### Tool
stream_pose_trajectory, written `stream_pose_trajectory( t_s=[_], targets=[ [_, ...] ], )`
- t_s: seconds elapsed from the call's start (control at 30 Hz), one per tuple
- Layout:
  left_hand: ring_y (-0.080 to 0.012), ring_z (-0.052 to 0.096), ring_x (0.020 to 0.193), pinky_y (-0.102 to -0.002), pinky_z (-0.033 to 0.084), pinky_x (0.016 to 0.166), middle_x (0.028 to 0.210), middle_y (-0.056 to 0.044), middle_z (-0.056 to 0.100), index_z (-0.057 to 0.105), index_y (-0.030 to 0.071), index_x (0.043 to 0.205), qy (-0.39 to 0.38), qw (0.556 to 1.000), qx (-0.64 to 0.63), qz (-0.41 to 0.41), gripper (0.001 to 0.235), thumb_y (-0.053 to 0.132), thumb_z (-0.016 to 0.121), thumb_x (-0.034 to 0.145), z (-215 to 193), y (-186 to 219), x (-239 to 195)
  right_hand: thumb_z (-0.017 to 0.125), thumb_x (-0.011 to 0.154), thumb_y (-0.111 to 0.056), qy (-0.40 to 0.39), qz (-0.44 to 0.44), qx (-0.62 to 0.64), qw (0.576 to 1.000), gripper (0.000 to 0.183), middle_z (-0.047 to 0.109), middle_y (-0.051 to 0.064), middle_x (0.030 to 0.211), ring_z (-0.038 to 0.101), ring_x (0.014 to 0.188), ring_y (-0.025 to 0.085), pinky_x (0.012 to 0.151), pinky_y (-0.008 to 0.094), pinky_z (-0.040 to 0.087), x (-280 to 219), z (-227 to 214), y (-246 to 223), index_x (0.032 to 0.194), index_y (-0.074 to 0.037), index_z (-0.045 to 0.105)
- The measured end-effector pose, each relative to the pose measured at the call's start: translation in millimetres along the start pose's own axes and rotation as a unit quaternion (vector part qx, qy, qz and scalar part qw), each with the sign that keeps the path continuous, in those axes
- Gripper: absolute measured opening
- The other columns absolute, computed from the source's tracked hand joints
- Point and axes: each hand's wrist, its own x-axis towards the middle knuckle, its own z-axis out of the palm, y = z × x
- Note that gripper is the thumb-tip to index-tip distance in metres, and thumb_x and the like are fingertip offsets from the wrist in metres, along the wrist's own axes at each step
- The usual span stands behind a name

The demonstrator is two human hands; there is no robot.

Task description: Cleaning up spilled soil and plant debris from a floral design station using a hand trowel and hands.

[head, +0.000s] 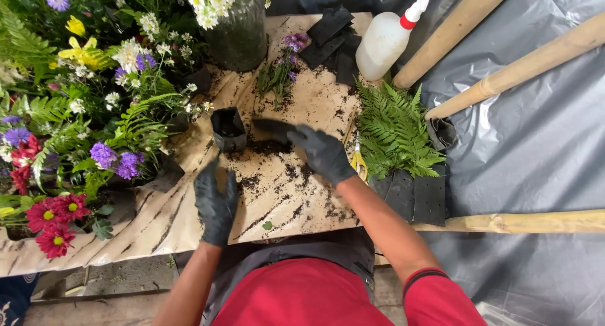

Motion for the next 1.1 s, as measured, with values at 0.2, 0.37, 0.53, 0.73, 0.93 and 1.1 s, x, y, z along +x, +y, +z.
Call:
stream_pose_trajectory(
  t_s=[0.2, 0.37, 0.53, 0.73, 0.93, 1.1],
  targets=[
    [-0.0368, 0.066, 0.12, -0.048, 0.051, 0.107, 0.122, -0.018, 0.071, 0.072, 0.011, 0.125, -0.024, 0.977, 0.116, 0.178, 0.045, 0.036, 0.078, 0.088, 5.6, -1.6, -18.1, 0.053, 0.106, -0.016, -0.043, -0.006, 0.009, 0.999, 0.039, 0.067, 0.002, 0.134, 0.073, 0.101, 0.028, 0.075, 0.038, 0.066, -50.4, 4.4, 10.4, 0.139, -0.032, 0.066],
    [-0.0422, 0.057, 0.13, -0.051, 0.044, 0.115, 0.135, -0.026, 0.063, 0.06, 0.003, 0.141, -0.05, 0.973, 0.056, 0.219, 0.06, 0.028, 0.076, 0.089, 40.9, 13.9, -8.7, 0.053, 0.11, -0.024, -0.067, 0.174, 0.105, 0.977, 0.041, 0.056, 0.001, 0.148, 0.068, 0.116, 0.03, 0.091, 0.046, 0.064, -24.4, -10.7, 7.8, 0.151, -0.031, 0.054],
    [-0.0376, 0.056, 0.132, -0.047, 0.046, 0.112, 0.14, -0.021, 0.06, 0.056, 0.009, 0.148, -0.05, 0.977, 0.068, 0.195, 0.065, 0.041, 0.072, 0.093, 75.2, 26.2, 3.8, 0.058, 0.107, -0.033, -0.019, 0.322, 0.176, 0.93, 0.046, 0.067, 0.004, 0.135, 0.066, 0.118, 0.033, 0.096, 0.049, 0.06, -52.8, -2.3, 20.5, 0.153, -0.033, 0.053],
    [-0.0311, 0.06, 0.13, -0.042, 0.051, 0.108, 0.138, -0.016, 0.063, 0.059, 0.015, 0.146, -0.048, 0.969, 0.126, 0.207, 0.069, 0.053, 0.071, 0.09, 105.1, 21.4, 10.9, 0.066, 0.101, -0.041, 0.014, 0.362, 0.094, 0.927, 0.045, 0.076, 0.007, 0.117, 0.072, 0.104, 0.03, 0.085, 0.045, 0.065, -80.3, -15.9, 21.5, 0.144, -0.029, 0.063],
    [-0.0327, 0.06, 0.129, -0.044, 0.056, 0.101, 0.136, -0.016, 0.064, 0.059, 0.015, 0.146, -0.06, 0.974, 0.105, 0.192, 0.059, 0.045, 0.065, 0.096, 93.9, 28.8, 9.2, 0.066, 0.099, -0.04, 0.03, 0.39, 0.145, 0.909, 0.046, 0.075, 0.008, 0.122, 0.07, 0.11, 0.031, 0.09, 0.047, 0.063, -91.4, -16.0, 20.5, 0.144, -0.03, 0.063],
    [-0.0325, 0.062, 0.126, -0.043, 0.058, 0.097, 0.134, -0.015, 0.065, 0.059, 0.016, 0.147, -0.043, 0.976, 0.089, 0.193, 0.053, 0.042, 0.061, 0.1, 96.9, 23.0, 11.1, 0.065, 0.1, -0.036, 0.027, 0.363, 0.111, 0.925, 0.045, 0.075, 0.007, 0.123, 0.071, 0.112, 0.029, 0.086, 0.044, 0.065, -77.4, -22.1, 24.4, 0.143, -0.022, 0.063]
  ],
)
